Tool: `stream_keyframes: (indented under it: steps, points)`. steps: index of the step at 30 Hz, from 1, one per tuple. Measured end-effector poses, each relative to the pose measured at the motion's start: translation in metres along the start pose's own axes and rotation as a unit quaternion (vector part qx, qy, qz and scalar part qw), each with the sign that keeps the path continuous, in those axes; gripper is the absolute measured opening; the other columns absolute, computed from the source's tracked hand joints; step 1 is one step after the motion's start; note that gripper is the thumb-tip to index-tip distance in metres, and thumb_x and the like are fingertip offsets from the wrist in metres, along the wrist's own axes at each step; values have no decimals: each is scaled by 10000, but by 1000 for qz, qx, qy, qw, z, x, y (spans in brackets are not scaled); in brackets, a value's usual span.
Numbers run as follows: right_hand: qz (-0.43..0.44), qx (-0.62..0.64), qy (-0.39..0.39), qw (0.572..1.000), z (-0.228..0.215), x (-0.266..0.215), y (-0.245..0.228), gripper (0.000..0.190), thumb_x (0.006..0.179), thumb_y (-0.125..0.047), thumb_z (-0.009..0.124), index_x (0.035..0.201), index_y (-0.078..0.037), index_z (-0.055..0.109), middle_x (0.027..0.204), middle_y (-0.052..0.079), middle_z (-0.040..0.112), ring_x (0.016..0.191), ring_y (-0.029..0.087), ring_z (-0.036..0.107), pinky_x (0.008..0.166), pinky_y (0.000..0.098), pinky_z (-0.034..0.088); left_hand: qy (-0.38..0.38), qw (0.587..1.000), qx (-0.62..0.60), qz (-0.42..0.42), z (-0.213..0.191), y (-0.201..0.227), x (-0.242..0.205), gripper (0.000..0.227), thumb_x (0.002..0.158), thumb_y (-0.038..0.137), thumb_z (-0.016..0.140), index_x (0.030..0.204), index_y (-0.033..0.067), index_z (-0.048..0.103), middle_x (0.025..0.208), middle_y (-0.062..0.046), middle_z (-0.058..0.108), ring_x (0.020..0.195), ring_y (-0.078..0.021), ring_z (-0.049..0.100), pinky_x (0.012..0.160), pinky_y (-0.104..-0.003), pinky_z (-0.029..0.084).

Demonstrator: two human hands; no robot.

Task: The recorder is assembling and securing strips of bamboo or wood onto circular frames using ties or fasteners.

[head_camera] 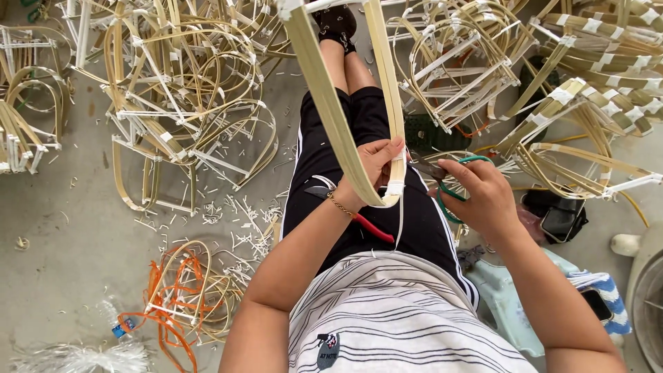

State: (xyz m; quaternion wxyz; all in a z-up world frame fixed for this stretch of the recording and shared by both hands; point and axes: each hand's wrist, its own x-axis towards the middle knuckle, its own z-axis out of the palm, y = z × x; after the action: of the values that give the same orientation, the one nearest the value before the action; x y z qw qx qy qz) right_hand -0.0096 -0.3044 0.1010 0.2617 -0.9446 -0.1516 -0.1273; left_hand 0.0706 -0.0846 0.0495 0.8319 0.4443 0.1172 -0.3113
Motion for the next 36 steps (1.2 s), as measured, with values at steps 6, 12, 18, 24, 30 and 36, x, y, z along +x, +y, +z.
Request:
stream_keyframes:
  steps: [6,12,18,24,30,36]
  points:
    - [-6,-10,8,1000,4,-2,6,562,767,-269,889,1281,-138,702,972,99,653,893,293,644,771,411,535,-34,995,90,33,4,-2,-8,391,1039,373,628,912,21,739,671,8,618,509,-44,546,443,-196,425]
    - [3,-18,2,1000,0,-8,9,553,771,-271,887,1280,-145,710,949,95,650,870,285,639,763,407,534,-2,999,36,-16,6,-4,1,345,997,333,657,916,4,723,687,-14,650,527,-76,589,464,-228,457]
    - [-14,-13,22,1000,4,-6,2,543,769,-317,895,1252,-144,716,925,85,675,812,271,656,704,389,537,-53,998,31,7,2,-12,-2,334,1034,331,675,921,18,702,678,2,618,501,-55,540,436,-208,409]
    - [198,190,-23,961,34,-42,36,468,851,-327,834,1261,-131,722,898,72,717,749,187,675,677,298,526,-31,998,59,8,7,-6,1,355,1014,334,652,946,-9,714,734,-20,672,570,-73,605,499,-230,486]
    - [266,-10,-116,957,85,-63,112,565,867,-331,793,1354,-75,665,1085,245,678,963,382,649,841,443,519,-9,998,59,23,-3,7,-4,303,965,298,667,1068,17,717,801,-43,728,578,-110,669,516,-273,568]
    - [278,-47,-272,920,151,-89,174,663,916,-340,749,1484,-64,547,1184,261,709,1094,409,672,948,474,531,38,996,59,52,-35,0,2,291,991,262,651,1130,15,723,864,-65,749,648,-130,718,595,-297,615]
